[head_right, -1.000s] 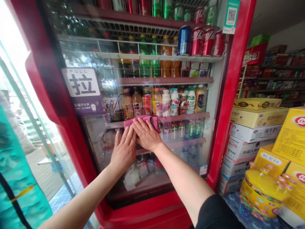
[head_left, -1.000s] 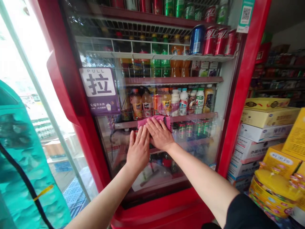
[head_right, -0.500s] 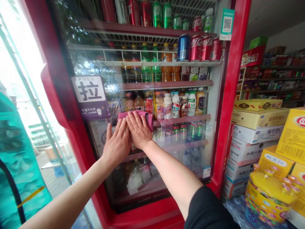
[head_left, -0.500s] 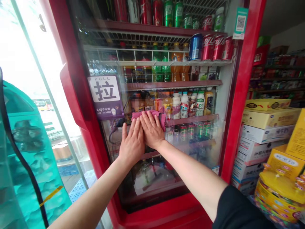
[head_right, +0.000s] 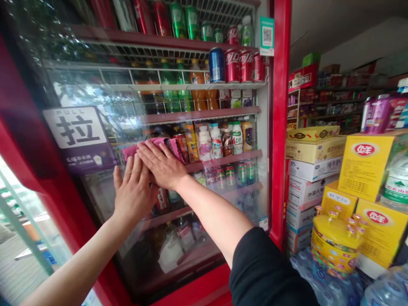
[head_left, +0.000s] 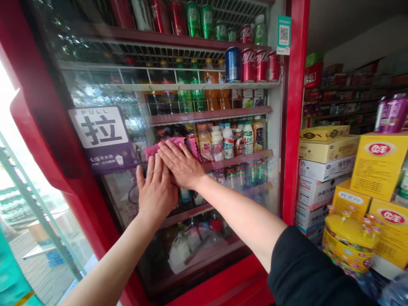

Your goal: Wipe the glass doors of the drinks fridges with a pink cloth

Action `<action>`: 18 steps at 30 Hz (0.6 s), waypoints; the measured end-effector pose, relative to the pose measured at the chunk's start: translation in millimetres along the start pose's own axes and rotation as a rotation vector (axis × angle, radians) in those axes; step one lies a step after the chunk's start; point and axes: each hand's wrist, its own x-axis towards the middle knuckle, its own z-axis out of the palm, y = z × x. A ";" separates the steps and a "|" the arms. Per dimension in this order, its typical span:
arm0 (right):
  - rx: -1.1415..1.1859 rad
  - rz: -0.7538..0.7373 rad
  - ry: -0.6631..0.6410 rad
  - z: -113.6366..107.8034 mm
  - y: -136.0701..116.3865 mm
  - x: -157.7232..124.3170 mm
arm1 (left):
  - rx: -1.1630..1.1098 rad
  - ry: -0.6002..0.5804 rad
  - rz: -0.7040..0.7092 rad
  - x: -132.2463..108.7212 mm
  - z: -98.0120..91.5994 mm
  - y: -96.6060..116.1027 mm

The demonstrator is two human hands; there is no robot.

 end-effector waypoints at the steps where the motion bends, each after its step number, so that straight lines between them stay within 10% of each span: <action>1: 0.001 0.019 0.020 -0.6 12.4 -7.1 | -0.008 -0.005 0.021 7.1 5.0 8.9; 10: -0.110 0.218 0.097 -24.8 104.9 -84.5 | -0.040 -0.076 0.244 61.3 41.0 94.6; 18: -0.022 0.329 0.071 -14.6 56.2 -63.9 | -0.016 -0.066 0.270 44.0 20.8 64.8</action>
